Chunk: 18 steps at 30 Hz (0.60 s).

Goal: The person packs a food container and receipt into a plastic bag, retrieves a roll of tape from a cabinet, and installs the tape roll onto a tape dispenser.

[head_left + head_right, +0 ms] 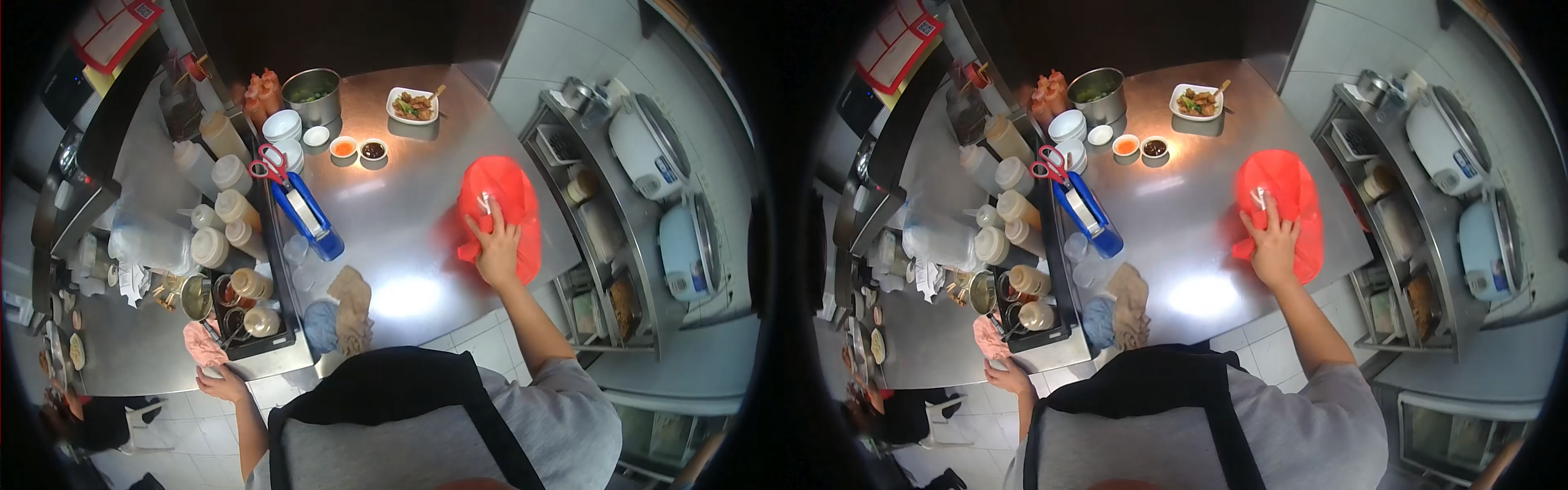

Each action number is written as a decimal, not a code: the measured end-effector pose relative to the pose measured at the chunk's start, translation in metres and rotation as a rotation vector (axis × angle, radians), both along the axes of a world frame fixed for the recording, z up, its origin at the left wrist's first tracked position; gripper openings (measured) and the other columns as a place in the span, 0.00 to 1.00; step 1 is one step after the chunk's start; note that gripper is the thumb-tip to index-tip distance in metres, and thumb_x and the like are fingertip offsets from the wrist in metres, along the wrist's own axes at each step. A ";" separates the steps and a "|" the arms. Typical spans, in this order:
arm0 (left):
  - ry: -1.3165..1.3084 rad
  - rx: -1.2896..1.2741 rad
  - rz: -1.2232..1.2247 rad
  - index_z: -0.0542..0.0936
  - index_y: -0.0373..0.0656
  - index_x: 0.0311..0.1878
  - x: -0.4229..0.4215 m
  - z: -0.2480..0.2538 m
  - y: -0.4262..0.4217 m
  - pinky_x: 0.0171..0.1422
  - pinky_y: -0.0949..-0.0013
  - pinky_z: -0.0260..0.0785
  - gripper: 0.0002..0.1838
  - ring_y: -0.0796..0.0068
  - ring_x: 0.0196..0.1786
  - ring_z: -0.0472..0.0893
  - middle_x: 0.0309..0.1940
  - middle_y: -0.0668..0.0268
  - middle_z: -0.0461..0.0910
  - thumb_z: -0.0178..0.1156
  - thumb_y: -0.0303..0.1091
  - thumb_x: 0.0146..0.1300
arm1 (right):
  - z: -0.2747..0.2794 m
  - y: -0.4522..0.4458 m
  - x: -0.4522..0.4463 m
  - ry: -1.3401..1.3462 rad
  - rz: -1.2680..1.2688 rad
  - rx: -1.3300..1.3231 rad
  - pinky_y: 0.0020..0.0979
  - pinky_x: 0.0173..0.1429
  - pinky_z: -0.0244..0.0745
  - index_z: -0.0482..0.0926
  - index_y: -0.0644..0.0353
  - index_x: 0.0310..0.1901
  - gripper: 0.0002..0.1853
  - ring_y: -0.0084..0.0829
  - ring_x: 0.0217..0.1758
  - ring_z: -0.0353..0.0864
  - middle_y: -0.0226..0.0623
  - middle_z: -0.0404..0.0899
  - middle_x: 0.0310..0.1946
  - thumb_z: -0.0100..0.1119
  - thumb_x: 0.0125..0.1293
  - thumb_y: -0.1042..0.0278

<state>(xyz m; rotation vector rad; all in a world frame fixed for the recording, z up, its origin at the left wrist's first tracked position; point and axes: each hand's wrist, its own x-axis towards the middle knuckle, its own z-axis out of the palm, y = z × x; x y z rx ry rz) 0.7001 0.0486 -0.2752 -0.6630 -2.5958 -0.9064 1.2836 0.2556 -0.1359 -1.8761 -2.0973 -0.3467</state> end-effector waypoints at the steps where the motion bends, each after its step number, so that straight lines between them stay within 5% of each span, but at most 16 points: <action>1: 0.048 -0.040 0.026 0.65 0.47 0.65 0.007 -0.001 0.003 0.70 0.50 0.52 0.28 0.49 0.69 0.57 0.64 0.48 0.58 0.54 0.45 0.63 | 0.002 0.021 0.011 0.040 0.008 -0.022 0.61 0.69 0.49 0.78 0.37 0.57 0.34 0.47 0.55 0.66 0.38 0.49 0.73 0.64 0.43 0.76; 12: -0.046 -0.208 0.243 0.62 0.60 0.67 0.023 0.004 0.016 0.68 0.49 0.57 0.24 0.53 0.71 0.56 0.70 0.58 0.52 0.48 0.47 0.69 | -0.007 0.312 0.112 0.027 0.175 0.003 0.46 0.67 0.61 0.75 0.45 0.60 0.38 0.46 0.60 0.63 0.34 0.49 0.73 0.67 0.41 0.79; 18: -0.084 -0.196 0.195 0.61 0.54 0.68 0.027 0.013 0.018 0.70 0.56 0.56 0.35 0.53 0.71 0.58 0.70 0.54 0.51 0.63 0.40 0.56 | -0.013 0.447 0.101 -0.169 0.066 -0.063 0.46 0.73 0.55 0.70 0.46 0.64 0.41 0.55 0.70 0.53 0.39 0.45 0.73 0.70 0.41 0.71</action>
